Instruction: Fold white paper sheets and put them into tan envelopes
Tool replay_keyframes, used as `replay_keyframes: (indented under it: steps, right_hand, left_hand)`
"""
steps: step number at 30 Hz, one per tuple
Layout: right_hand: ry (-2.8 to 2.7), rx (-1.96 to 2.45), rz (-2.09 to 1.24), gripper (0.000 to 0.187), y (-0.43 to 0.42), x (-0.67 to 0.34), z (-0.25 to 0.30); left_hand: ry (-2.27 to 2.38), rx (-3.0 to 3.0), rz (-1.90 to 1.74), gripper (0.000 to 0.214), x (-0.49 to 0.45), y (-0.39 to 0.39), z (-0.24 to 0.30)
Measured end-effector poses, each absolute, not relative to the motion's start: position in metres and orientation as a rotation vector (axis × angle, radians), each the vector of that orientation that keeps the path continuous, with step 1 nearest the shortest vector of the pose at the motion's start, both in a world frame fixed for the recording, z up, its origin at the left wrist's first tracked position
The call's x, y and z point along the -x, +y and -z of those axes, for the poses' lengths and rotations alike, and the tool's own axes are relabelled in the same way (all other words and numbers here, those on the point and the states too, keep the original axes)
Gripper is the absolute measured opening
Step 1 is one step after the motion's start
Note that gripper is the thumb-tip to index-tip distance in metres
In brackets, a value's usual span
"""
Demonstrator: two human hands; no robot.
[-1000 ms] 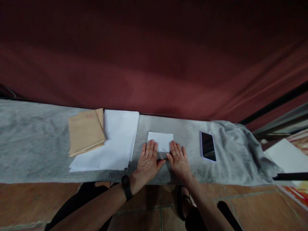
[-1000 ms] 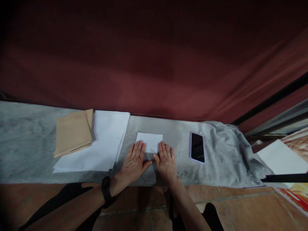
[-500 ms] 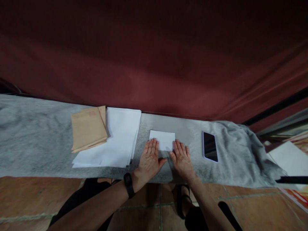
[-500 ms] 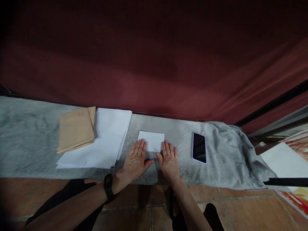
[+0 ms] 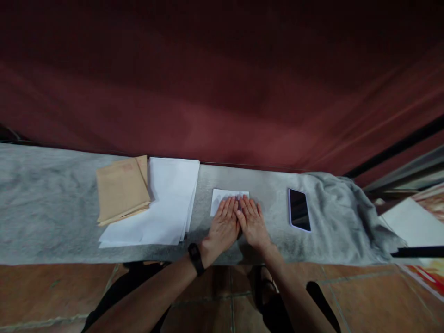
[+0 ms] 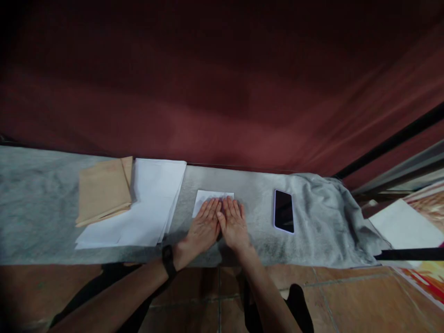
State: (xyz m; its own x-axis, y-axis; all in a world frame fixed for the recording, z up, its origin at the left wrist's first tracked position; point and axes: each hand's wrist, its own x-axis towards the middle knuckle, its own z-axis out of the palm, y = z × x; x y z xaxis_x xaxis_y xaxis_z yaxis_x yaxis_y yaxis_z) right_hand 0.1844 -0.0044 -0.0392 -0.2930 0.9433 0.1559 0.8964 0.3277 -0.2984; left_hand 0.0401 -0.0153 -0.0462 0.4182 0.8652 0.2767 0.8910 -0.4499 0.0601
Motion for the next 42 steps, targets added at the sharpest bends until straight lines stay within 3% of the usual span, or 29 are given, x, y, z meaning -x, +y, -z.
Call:
replay_keyframes:
  steps: [27, 42]
  right_hand:
    - [-2.265, 1.883, -0.063, 0.061, 0.019, -0.191, 0.052]
    - [-2.196, 1.820, -0.115, 0.059, 0.018, -0.184, 0.042]
  left_hand:
    - [-2.070, 2.305, 0.242, 0.064, -0.005, 0.017, 0.040]
    - [-1.882, 2.409, 0.470, 0.058, -0.012, 0.013, 0.040]
